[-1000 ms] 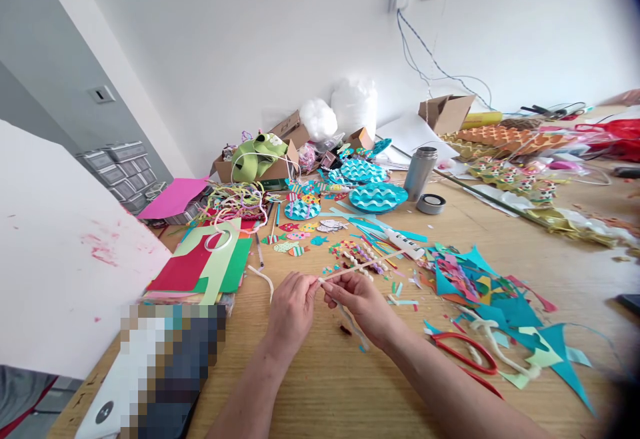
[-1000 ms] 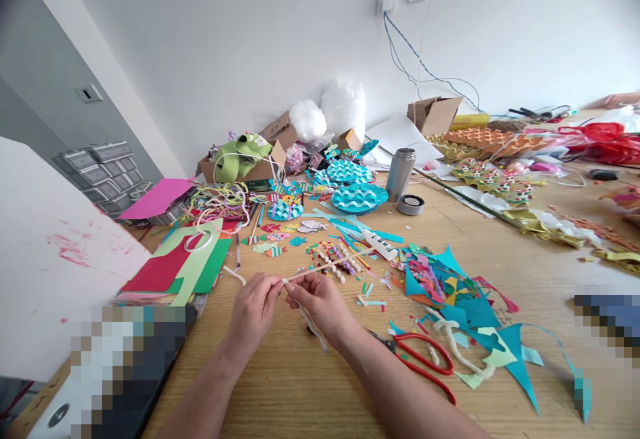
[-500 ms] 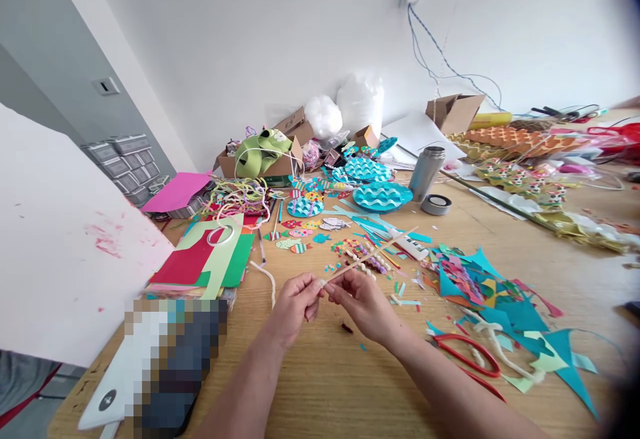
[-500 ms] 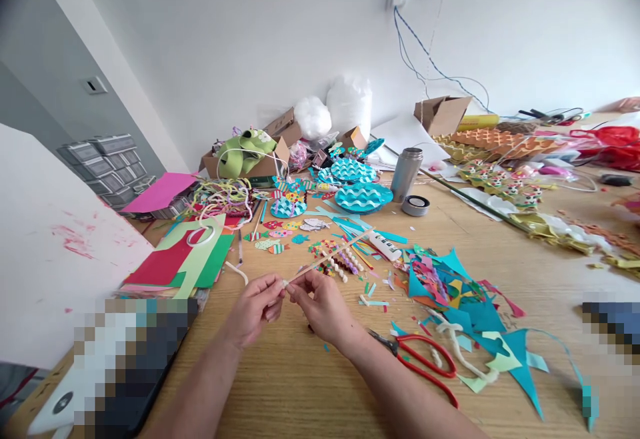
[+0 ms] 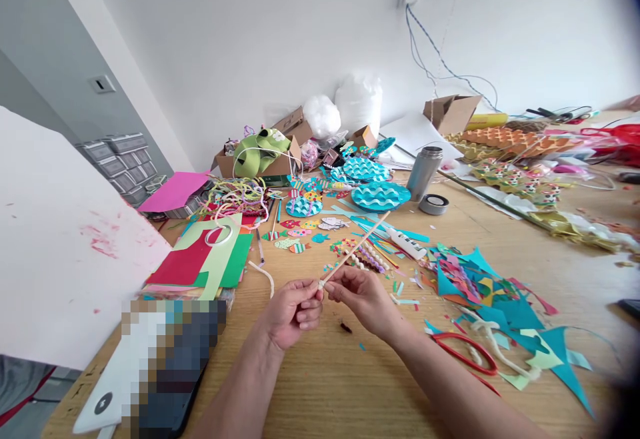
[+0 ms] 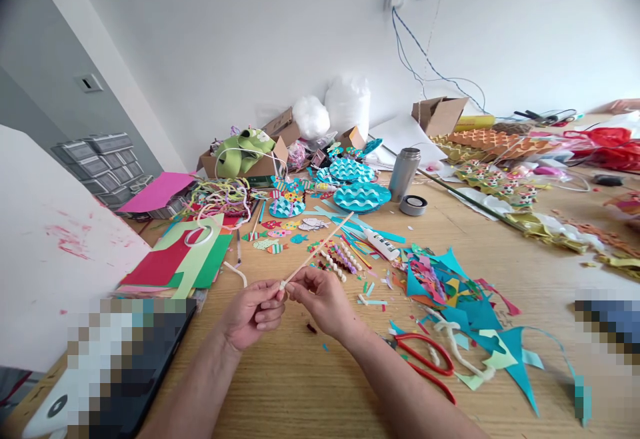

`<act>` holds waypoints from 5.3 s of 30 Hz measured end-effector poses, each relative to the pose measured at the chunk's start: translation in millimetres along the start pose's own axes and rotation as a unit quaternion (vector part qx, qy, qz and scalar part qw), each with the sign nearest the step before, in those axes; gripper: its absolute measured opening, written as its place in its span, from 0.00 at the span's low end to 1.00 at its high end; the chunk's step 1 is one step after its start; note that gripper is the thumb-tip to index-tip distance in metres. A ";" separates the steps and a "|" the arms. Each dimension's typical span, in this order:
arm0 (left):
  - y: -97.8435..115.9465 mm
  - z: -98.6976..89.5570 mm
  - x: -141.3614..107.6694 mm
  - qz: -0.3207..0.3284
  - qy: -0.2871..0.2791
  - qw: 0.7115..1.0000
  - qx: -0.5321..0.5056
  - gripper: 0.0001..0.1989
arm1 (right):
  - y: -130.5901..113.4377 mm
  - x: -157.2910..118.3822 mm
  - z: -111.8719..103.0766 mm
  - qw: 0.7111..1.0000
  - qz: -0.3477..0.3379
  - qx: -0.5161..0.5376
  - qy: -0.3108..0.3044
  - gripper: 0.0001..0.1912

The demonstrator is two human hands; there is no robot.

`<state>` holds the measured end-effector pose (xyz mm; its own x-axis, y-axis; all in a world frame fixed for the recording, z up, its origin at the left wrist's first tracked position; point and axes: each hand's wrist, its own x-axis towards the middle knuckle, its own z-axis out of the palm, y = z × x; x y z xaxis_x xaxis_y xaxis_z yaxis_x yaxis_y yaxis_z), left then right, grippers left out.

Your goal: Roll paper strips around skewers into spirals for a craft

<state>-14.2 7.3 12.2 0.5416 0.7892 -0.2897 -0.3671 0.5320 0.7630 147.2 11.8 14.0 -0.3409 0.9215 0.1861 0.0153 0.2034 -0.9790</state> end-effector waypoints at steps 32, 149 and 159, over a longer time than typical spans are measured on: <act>-12.3 5.4 7.8 0.202 0.192 0.921 0.273 0.08 | 10.1 5.3 -5.3 0.996 0.074 -0.045 -0.010 0.13; -6.7 -0.5 3.3 0.293 0.234 0.760 0.531 0.06 | 15.7 4.6 0.0 0.990 0.097 0.096 0.022 0.12; -1.7 2.8 2.9 0.146 0.165 0.954 0.203 0.11 | 7.1 1.4 -2.6 0.994 -0.007 -0.099 0.033 0.12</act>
<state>-9.9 7.9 11.6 0.1688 0.9749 -0.1450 -0.1068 0.1643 0.9806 149.3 15.4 7.5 -0.2792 0.9367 0.2112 0.1984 0.2715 -0.9418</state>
